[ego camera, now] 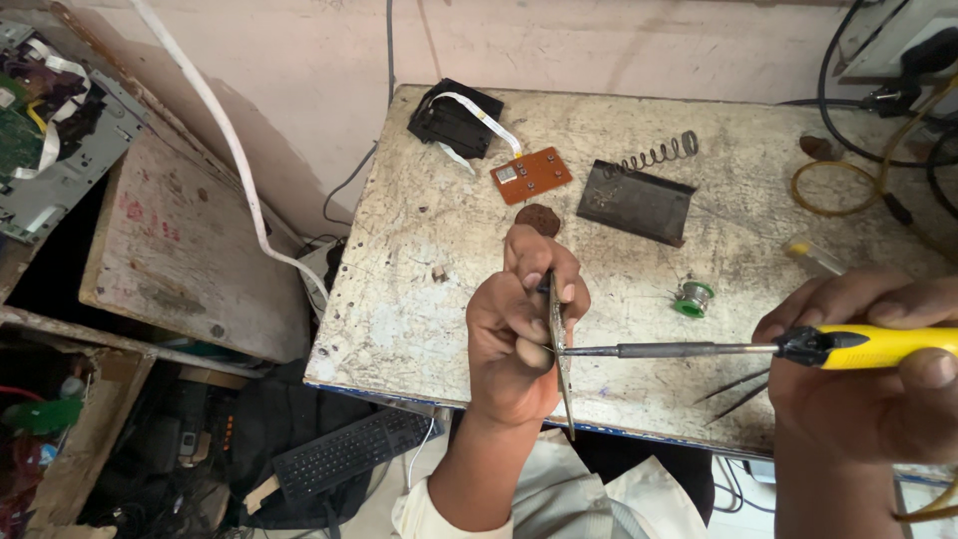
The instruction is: The person solders components onto a green circuit board at a workbench. They hold the board in one hand and a soldering iron in the other, touch the iron to points on the board, use solder wire from a spool, and reposition the board repeatedly to work on different areas.
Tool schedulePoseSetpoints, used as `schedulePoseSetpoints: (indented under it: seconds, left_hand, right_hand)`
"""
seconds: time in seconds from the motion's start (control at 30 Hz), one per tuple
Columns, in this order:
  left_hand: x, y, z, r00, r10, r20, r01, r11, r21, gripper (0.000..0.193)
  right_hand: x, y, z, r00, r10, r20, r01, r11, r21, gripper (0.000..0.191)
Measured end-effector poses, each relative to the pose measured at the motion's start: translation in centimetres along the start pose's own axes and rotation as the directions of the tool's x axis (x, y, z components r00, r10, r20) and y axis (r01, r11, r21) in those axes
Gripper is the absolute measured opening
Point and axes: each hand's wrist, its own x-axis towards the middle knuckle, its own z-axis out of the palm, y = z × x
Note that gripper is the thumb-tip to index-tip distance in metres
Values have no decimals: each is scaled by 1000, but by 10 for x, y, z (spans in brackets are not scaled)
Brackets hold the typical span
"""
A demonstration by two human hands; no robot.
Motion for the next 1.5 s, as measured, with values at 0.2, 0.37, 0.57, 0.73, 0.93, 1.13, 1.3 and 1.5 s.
schedulePoseSetpoints:
  seconds: [0.2,0.37,0.57,0.73,0.93,1.13,1.3,1.5]
  left_hand:
    - [0,0,-1,1000,0,-3,0,1000,6,32]
    - [-3,1,-1,1000,4,-29,-2,999,54,33]
    - [-7,3,-1,999,25,-28,-23,997,73,31]
    - [-9,5,-2,999,37,-29,-35,996,80,30]
    - [-9,5,-4,999,36,-27,-34,998,61,30]
    - [-9,7,-6,999,27,-37,-25,999,36,31]
    - [-9,7,-6,1000,5,-15,-6,1000,-23,30]
    - [-10,8,-8,1000,-18,-5,17,998,-53,28]
  right_hand:
    - [3,1,0,999,-18,31,18,1000,7,30]
    - [4,4,-2,999,-22,34,22,1000,5,30]
    - [2,2,-2,999,-4,39,2,999,38,28]
    - [2,0,0,999,-2,50,-1,998,55,27]
    - [3,1,1,998,-7,55,3,997,76,26]
    - [5,1,7,998,-26,60,20,995,97,25]
    - [2,0,10,999,-11,50,6,995,97,27]
    - [5,0,12,999,-31,27,29,998,61,36]
